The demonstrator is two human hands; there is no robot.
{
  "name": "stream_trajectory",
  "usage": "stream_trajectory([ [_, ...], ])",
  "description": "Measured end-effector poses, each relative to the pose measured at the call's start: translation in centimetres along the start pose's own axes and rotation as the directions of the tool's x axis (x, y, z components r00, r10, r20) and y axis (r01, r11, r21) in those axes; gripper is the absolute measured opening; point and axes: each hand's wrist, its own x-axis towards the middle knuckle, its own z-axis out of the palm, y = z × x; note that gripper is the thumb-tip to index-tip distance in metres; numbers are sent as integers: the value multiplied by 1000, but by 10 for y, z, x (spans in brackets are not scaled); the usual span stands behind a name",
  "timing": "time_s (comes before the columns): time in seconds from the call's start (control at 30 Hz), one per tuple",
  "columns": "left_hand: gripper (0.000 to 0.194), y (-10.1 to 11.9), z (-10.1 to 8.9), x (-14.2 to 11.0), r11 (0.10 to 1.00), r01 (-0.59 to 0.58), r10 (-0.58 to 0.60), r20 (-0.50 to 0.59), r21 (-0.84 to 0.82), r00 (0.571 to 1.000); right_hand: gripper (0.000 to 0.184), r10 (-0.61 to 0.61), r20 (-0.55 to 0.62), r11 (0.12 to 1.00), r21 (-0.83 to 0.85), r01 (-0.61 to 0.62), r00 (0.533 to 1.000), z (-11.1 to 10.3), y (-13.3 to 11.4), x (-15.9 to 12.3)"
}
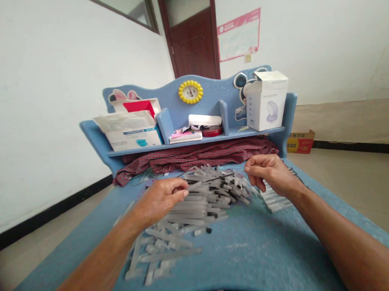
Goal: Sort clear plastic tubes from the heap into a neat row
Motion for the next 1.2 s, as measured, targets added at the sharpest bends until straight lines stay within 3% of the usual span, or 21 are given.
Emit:
stream_trajectory([
  [0.27,17,4,-1,-4,931,128,-75,162,-341,984,21,43,56,989,140,-50,998,-5,4,3],
  [0.5,16,6,-4,-3,910,185,-108,218,-371,970,18,-23,37,974,226,14,999,-2,5,4],
  [0.67,14,13,-2,-4,856,240,-113,288,-458,951,18,-21,139,977,212,-9,990,8,4,2],
  [0.77,13,19,6,-4,838,259,-124,295,-480,947,22,-30,224,988,154,-5,974,24,3,-2],
  [0.9,13,27,20,-4,779,267,-120,283,-568,951,27,-24,253,997,79,4,967,43,-2,-8],
  [1.07,14,34,27,-5,577,236,-81,233,-782,969,36,-24,156,992,-115,42,987,28,-1,-2],
  [1.13,14,34,27,-5,502,223,-93,205,-835,974,32,-10,74,922,-385,38,997,16,5,5],
  [1.2,15,35,26,-5,451,210,-111,179,-867,978,26,-33,55,758,-650,61,998,8,12,11],
])
